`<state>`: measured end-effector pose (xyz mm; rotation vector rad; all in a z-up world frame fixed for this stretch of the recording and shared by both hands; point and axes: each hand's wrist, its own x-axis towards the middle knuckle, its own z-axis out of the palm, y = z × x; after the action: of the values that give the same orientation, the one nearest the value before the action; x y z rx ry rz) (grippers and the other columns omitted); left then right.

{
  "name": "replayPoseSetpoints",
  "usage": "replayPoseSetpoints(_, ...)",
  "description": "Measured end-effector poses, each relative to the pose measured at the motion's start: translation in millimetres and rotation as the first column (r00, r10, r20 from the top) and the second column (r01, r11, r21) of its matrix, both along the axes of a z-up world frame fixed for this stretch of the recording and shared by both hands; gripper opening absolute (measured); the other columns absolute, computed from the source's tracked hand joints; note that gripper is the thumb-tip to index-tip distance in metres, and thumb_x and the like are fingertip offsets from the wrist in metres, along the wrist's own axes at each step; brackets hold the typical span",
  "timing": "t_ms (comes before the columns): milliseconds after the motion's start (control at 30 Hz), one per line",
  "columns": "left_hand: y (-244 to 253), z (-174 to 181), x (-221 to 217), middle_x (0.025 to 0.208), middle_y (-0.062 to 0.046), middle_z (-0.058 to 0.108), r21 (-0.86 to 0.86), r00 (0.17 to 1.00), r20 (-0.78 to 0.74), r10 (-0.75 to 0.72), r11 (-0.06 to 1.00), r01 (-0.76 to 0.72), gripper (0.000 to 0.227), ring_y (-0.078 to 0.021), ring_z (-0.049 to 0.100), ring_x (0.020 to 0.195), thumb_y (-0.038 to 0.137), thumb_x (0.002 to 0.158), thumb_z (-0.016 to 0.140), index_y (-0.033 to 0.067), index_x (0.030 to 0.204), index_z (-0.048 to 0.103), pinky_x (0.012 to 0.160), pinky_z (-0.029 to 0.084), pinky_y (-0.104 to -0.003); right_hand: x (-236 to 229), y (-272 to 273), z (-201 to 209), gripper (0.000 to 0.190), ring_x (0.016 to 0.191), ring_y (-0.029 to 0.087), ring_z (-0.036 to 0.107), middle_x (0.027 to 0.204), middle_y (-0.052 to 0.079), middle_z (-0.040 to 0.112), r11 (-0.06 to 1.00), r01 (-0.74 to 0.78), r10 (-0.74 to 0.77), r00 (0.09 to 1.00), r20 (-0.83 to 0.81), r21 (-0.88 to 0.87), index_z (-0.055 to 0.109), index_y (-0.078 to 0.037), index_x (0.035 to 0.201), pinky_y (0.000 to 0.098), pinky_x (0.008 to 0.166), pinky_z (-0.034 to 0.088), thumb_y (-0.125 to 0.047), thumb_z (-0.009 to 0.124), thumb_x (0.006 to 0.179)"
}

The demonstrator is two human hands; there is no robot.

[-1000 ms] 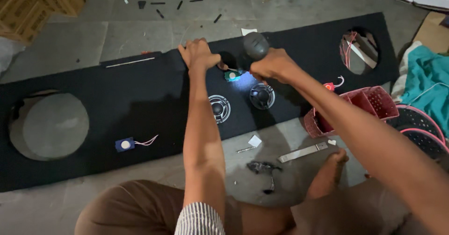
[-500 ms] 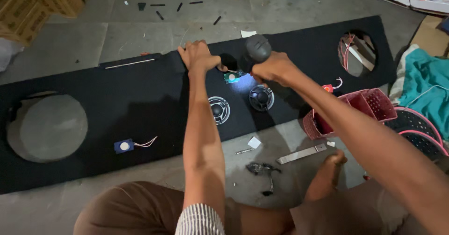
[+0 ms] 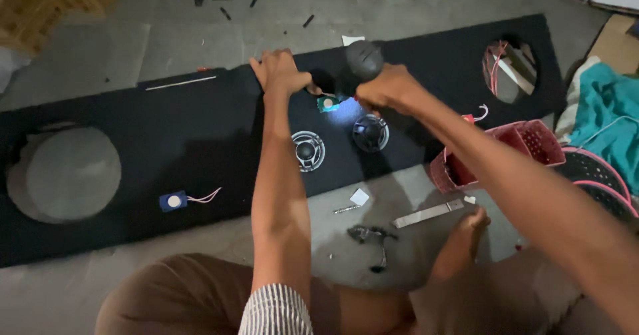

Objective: The person uses a cordless drill to fasten small electronic components onto a black panel. They position each component, align it, and drive screws to secure it in place.

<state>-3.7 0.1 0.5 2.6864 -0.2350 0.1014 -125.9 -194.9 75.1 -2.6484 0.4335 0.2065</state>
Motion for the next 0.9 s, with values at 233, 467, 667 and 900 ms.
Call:
replayPoseSetpoints(233,0,3,0,0.116,-0.013,0.070,0.030,1.000,-0.014,-0.006,1.000,0.007,0.067,-0.0323,0.052,0.127,0.042,0.044,0.096,0.0056,0.097,0.076,0.108,0.025,-0.053,-4,4,8,0.019,0.072,0.026,0.073,0.073,0.012,0.074,0.988,-0.119,0.115,0.993,-0.039,-0.094,0.075,-0.002,0.064,0.0361,0.063,0.055,-0.015,0.072,0.051)
replayPoseSetpoints(467,5,2,-4,0.117,-0.012,0.071,0.004,0.999,0.045,-0.030,1.000,0.030,0.071,-0.0322,0.055,0.125,0.043,0.045,0.094,0.0059,0.102,0.074,0.107,0.028,-0.054,-9,4,2,0.021,0.068,0.022,0.073,0.072,0.014,0.074,0.997,-0.043,0.041,0.999,0.033,0.064,0.073,0.000,0.072,0.0328,0.060,0.054,-0.013,0.071,0.056)
replayPoseSetpoints(667,7,4,-1,0.121,-0.010,0.069,0.055,0.999,-0.015,-0.034,0.998,0.035,0.078,-0.0322,0.053,0.127,0.047,0.046,0.094,0.0085,0.109,0.072,0.108,0.028,-0.055,-7,-14,-7,0.019,0.065,0.022,0.071,0.072,0.013,0.074,0.983,0.010,0.000,0.999,-0.054,0.185,0.074,0.000,0.077,0.0345,0.060,0.054,-0.017,0.074,0.068)
replayPoseSetpoints(900,5,2,-2,0.123,-0.009,0.069,0.041,0.999,0.005,-0.040,0.998,0.040,0.081,-0.0306,0.051,0.128,0.047,0.044,0.094,0.0087,0.112,0.071,0.106,0.029,-0.054,-4,-36,-7,0.015,0.058,0.023,0.068,0.071,0.015,0.071,0.839,0.002,0.042,0.997,-0.068,0.545,0.070,0.004,0.086,0.0354,0.055,0.054,0.000,0.068,0.071)
